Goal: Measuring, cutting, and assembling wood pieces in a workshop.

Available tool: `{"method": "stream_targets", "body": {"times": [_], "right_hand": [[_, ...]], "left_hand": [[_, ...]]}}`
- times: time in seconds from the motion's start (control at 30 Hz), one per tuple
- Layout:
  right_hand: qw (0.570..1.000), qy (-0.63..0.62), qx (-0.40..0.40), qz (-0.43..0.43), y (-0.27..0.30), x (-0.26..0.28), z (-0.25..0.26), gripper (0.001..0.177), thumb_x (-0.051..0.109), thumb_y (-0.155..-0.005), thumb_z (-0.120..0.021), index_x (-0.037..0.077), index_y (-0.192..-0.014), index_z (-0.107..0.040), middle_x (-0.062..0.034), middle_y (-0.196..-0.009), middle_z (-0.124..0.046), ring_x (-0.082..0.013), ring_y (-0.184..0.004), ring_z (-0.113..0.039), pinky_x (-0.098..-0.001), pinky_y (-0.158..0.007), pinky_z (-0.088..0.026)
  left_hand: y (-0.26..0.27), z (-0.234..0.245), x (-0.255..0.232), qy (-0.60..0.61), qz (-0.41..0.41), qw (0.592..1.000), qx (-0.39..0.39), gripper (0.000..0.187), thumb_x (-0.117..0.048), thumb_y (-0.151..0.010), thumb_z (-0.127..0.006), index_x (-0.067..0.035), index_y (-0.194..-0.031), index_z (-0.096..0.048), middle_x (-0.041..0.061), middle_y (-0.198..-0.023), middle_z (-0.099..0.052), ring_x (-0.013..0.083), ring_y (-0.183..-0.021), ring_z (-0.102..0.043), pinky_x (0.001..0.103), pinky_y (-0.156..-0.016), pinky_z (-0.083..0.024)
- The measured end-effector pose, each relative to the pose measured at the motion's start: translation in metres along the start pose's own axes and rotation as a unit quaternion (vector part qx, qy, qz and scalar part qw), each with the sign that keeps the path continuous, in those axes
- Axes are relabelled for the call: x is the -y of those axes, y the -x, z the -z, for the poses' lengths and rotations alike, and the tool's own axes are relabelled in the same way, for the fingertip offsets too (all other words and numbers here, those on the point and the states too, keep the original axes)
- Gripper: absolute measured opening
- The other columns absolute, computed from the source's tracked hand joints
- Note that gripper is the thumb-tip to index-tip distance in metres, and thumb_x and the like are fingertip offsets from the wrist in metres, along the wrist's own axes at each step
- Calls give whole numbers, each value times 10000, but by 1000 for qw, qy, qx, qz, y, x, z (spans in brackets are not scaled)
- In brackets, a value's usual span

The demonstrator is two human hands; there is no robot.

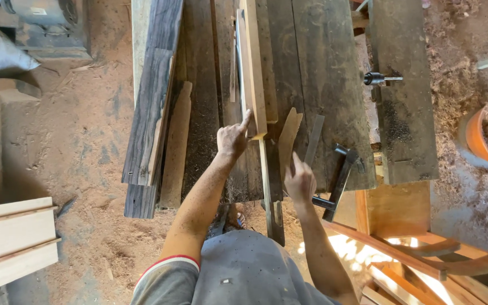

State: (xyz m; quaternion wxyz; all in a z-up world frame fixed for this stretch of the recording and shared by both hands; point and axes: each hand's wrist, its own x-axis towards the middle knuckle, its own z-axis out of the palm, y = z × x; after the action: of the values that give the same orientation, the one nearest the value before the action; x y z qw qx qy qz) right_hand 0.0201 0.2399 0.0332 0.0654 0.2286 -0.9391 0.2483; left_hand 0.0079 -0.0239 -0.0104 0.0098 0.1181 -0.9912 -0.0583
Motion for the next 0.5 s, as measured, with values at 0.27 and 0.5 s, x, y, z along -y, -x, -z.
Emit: {"method": "stream_targets", "body": {"times": [0.27, 0.5], "right_hand": [[990, 70, 114, -43, 29, -1, 16, 783, 127, -716, -870, 12, -1422, -551, -238, -1158, -685, -375, -1033, -674, -439, -878, -593], [980, 66, 179, -64, 43, -15, 15, 739, 60, -880, -762, 28, -1552, -457, -215, -1136, -696, -344, -1035, -688, -396, -881, -600]], "left_hand": [[-8, 5, 4, -2, -7, 1000, 1, 1002, -394, -913, -775, -251, -1659, -122, -21, -654, -633, 128, -485, -533, 299, -456, -471], [-9, 18, 4, 23, -2, 1000, 4, 1090, -456, -830, -818, -255, -1650, -129, 3, -720, -678, 159, -570, -610, 344, -518, -506]]}}
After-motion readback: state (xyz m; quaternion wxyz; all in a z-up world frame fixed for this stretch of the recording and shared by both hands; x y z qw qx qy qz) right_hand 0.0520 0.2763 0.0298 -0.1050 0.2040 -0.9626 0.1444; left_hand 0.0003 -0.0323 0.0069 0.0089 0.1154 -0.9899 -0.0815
